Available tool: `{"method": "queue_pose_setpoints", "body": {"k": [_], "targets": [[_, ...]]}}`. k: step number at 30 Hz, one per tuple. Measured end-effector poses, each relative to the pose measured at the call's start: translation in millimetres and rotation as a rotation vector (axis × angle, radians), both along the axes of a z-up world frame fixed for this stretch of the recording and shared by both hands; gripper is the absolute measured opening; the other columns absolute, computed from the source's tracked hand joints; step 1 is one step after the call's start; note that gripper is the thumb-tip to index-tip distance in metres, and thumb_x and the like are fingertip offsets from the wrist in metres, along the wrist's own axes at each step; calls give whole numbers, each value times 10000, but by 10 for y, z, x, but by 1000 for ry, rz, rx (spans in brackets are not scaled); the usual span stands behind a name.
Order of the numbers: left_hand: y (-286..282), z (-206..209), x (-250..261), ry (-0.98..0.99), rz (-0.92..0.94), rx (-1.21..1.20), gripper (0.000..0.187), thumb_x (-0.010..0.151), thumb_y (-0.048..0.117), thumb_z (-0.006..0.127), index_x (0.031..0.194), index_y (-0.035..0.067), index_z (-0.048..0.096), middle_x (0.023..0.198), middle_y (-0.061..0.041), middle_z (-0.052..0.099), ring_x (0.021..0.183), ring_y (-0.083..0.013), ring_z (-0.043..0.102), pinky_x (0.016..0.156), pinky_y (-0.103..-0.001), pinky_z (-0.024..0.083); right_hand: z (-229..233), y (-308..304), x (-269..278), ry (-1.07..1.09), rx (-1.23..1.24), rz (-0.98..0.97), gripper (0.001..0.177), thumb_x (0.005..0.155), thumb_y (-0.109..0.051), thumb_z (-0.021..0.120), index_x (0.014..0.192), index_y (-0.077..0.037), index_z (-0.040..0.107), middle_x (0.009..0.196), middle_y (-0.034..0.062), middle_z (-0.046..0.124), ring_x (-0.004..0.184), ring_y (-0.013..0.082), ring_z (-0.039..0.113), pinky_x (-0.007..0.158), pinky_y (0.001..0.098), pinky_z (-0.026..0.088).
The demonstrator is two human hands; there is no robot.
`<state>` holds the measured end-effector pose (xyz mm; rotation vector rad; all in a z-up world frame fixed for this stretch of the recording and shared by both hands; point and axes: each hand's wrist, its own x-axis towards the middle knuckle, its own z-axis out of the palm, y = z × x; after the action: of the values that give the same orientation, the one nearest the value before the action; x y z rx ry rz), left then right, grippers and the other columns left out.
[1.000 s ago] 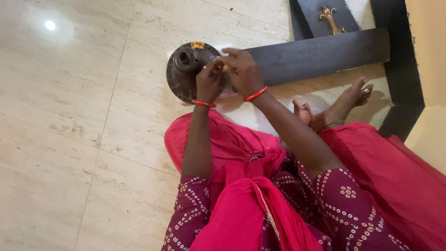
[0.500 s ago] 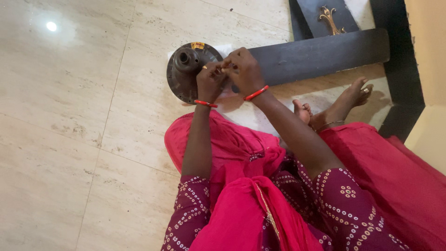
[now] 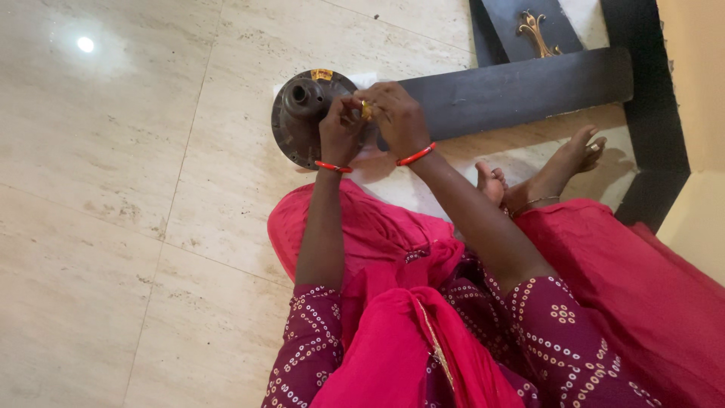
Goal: The person sits on the floor and uses a screwdriver to remove screws from the central hub of a ceiling fan. They detach one fan blade and set it aside, then continue to loosen screws on the hub.
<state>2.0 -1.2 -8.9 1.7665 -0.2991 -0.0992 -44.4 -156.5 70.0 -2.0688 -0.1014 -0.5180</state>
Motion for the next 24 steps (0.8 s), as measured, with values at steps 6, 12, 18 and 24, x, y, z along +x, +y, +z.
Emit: {"method": "queue_pose_setpoints", "body": {"k": [6,12,18,24], "targets": [[-46,181,-22,-215,23,87,310,885,77,836,1151,70,677,935,-37,674,775,-129,595,683,-277,526,31,71,-46,78,53,-77,301,838,-5,782,1115,-124,778,1043,114,675,917,274,693,761,371,576],[26,295,-29,-251,27,81,371,801,-64,702,1135,99,702,1086,-60,643,813,-151,619,696,-283,522,-27,22,-26,-48,-20,-38,386,918,105,672,1222,-116,762,1167,84,705,1068,268,704,902,367,588],[27,295,-21,-244,15,88,340,857,-100,622,1120,95,717,1075,-42,678,778,-131,620,696,-272,511,-31,6,-53,172,64,-51,190,851,2,733,1022,-80,736,1098,144,647,946,271,684,764,364,588],[34,235,-19,-253,14,100,302,833,-72,671,1089,86,703,1056,-55,683,786,-154,632,706,-283,530,-30,10,-23,-31,-151,-31,353,874,54,732,1189,-102,752,1192,60,705,1101,308,668,950,419,556]]}}
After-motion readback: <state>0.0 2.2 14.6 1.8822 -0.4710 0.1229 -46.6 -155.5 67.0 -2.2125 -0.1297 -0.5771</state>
